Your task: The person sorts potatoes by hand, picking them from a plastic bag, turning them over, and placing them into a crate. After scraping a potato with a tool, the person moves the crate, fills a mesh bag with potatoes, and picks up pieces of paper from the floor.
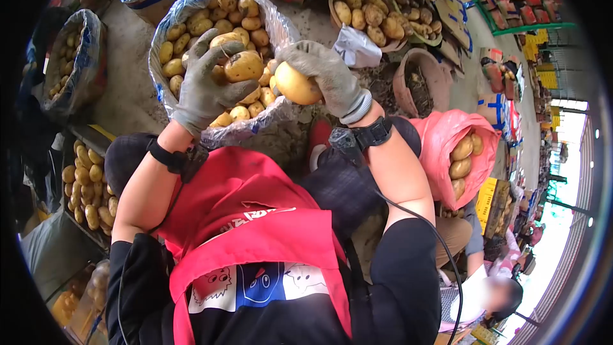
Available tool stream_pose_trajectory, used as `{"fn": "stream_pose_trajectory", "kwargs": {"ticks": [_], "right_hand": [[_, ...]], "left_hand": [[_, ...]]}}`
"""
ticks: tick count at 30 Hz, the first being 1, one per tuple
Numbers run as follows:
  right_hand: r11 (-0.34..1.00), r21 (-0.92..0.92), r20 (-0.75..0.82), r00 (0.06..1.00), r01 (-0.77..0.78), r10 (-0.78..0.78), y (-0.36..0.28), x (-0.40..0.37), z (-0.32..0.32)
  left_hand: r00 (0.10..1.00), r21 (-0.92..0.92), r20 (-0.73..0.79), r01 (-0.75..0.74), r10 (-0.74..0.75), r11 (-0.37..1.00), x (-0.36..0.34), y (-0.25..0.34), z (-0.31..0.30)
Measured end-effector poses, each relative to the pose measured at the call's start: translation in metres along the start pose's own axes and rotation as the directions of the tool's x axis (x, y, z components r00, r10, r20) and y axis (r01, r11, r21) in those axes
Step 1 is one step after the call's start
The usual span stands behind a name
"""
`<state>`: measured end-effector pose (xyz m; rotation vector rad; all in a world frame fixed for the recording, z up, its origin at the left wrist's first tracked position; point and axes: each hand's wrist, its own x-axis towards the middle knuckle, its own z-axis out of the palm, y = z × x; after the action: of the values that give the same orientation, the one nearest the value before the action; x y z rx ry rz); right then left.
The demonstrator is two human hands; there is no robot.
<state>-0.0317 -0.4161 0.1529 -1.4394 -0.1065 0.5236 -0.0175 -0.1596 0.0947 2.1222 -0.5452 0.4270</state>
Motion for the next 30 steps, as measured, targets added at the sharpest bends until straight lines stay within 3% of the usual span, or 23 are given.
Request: {"fn": "stream_pose_trajectory", "kwargs": {"ticks": [1,2,4,6,8,10,12,13,16,17,18,20,21,22,24,25,26,27,28,29,30], "right_hand": [[0.987,-0.119,-0.042,0.993,0.105,-0.110,0.012,0.001,0.003],[0.990,-0.096,-0.051,0.993,0.102,-0.107,0.019,0.000,0.005],[0.947,-0.312,-0.060,0.993,0.078,-0.101,0.028,-0.001,0.005],[0.944,-0.324,-0.147,0.982,0.066,-0.120,0.033,0.003,0.010],[0.790,-0.612,-0.176,0.981,-0.046,-0.079,0.035,0.006,0.010],[0.764,-0.644,-0.219,0.967,-0.042,-0.132,0.039,0.008,0.013],[0.515,-0.852,-0.221,0.957,-0.096,-0.187,0.044,0.012,0.014],[0.485,-0.866,-0.230,0.959,-0.125,-0.163,0.051,0.016,0.011],[0.625,-0.766,-0.259,0.962,-0.149,-0.088,0.065,0.023,-0.001],[0.684,-0.723,-0.259,0.956,-0.097,-0.138,0.070,0.025,-0.006],[0.686,-0.721,-0.257,0.956,-0.095,-0.138,0.073,0.026,-0.012],[0.556,-0.812,-0.272,0.958,-0.179,-0.089,0.075,0.026,-0.020],[0.589,-0.781,-0.320,0.943,-0.208,-0.090,0.075,0.028,-0.025],[0.634,-0.721,-0.383,0.924,-0.281,-0.025,0.072,0.029,-0.031],[0.842,-0.410,-0.432,0.887,-0.352,0.161,0.068,0.032,-0.044],[0.937,-0.217,-0.390,0.904,-0.275,0.175,0.078,0.032,-0.054],[0.935,-0.222,-0.394,0.903,-0.276,0.173,0.090,0.032,-0.067],[0.777,-0.629,-0.270,0.928,0.032,-0.257,0.097,0.032,-0.078],[0.385,-0.875,0.021,0.816,0.295,-0.578,0.106,0.031,-0.087],[0.600,-0.765,-0.083,0.887,0.235,-0.453,0.105,0.029,-0.086],[0.597,-0.767,-0.085,0.886,0.235,-0.457,0.104,0.027,-0.083]], "left_hand": [[1.000,0.007,0.025,0.001,-0.001,1.000,-0.002,0.003,0.002],[0.998,0.045,0.058,-0.002,0.000,0.999,-0.004,0.006,0.003],[0.994,0.085,0.111,-0.007,-0.003,0.996,-0.007,0.006,0.009],[0.991,0.120,0.130,-0.035,0.019,0.992,-0.009,0.004,0.017],[0.987,0.161,0.155,-0.076,0.051,0.984,-0.008,0.003,0.025],[0.978,0.161,0.206,-0.044,0.011,0.986,-0.006,0.003,0.031],[0.968,0.173,0.244,-0.101,0.056,0.980,-0.003,0.003,0.037],[0.960,0.183,0.261,-0.152,0.101,0.971,0.000,0.003,0.040],[0.950,0.168,0.306,-0.117,0.061,0.979,0.000,-0.004,0.051],[0.951,0.160,0.307,-0.081,0.028,0.984,0.000,-0.006,0.054],[0.951,0.163,0.308,-0.081,0.027,0.983,0.000,-0.007,0.055],[0.915,0.115,0.400,-0.096,0.042,0.989,0.001,-0.009,0.058],[0.911,0.114,0.412,-0.043,-0.008,0.993,0.003,-0.004,0.059],[0.907,0.108,0.421,-0.040,-0.009,0.993,0.003,-0.005,0.062],[0.949,-0.024,0.302,0.100,-0.088,0.995,0.006,-0.010,0.069],[0.963,-0.052,0.261,0.077,-0.061,0.996,0.007,-0.014,0.072],[0.963,-0.079,0.260,0.089,-0.066,0.993,0.009,-0.017,0.070],[0.952,-0.265,0.267,0.221,-0.149,0.939,0.007,-0.022,0.073],[0.930,-0.435,0.291,0.339,-0.226,0.834,0.005,-0.025,0.076],[0.695,-0.628,0.572,0.712,-0.435,0.313,0.008,-0.013,0.068],[0.622,-0.648,0.583,0.744,-0.523,0.163,0.005,-0.017,0.067]]}}
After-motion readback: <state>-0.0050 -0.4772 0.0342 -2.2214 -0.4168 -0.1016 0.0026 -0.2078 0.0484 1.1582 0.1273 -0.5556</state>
